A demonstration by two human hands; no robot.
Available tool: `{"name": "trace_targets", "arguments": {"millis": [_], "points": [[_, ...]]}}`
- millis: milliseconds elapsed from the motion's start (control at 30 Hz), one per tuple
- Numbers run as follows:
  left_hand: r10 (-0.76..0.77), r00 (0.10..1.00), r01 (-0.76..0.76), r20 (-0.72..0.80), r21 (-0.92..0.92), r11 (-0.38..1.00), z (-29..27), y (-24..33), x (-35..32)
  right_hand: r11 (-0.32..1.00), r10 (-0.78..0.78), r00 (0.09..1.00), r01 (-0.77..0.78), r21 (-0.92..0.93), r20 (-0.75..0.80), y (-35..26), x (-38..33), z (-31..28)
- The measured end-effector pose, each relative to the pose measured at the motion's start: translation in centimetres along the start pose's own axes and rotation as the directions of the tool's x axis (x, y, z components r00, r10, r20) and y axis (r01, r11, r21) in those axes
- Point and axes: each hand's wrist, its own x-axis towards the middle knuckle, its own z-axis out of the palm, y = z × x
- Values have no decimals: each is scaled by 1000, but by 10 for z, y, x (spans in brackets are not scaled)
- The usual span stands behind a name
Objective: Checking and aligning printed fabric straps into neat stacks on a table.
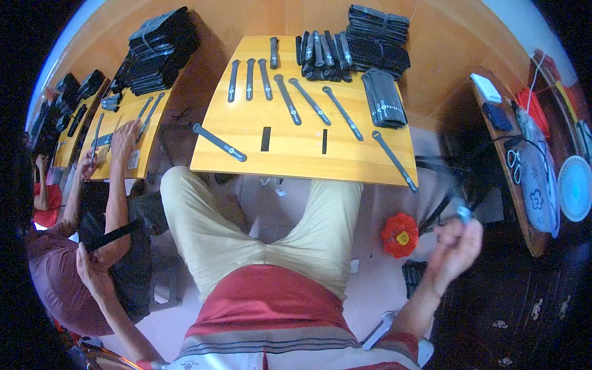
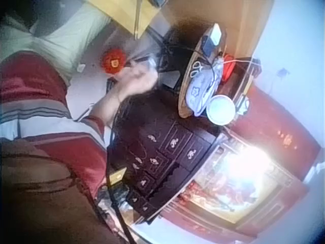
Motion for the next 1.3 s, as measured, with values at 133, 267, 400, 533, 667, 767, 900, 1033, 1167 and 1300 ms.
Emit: {"name": "trace_targets", "arguments": {"millis": [133,267,400,533,667,767,900,1033,1167,1300], "points": [[63,997,-62,-52,17,998,55,33,3,975,-219,919,218,-41,-327,-14,-24,39],[-2,992,9,125,-54,999,89,1,-6,933,-350,910,318,-168,-222,-30,-24,63],[-68,951,168,302,-318,933,174,-4,-35,953,-298,949,291,-81,-100,-16,-35,93],[-322,815,479,482,-246,843,230,-14,-61,981,-130,984,109,161,123,9,-56,127],[-514,501,660,696,76,747,274,-26,-91,998,-28,928,2,70,372,29,-82,168],[-459,305,708,834,124,695,292,-38,-102,964,99,825,-219,152,556,31,-101,205],[-393,327,755,859,12,656,295,-47,-99,996,-81,735,39,77,674,32,-103,222],[-448,517,717,729,-83,692,295,-46,-97,994,86,715,-112,-8,693,47,-114,210],[-478,558,698,678,-71,713,297,-49,-91,960,247,679,-270,-78,691,62,-122,196],[-532,642,648,552,-19,762,299,-55,-89,911,376,640,-389,-140,670,73,-129,186]]}}
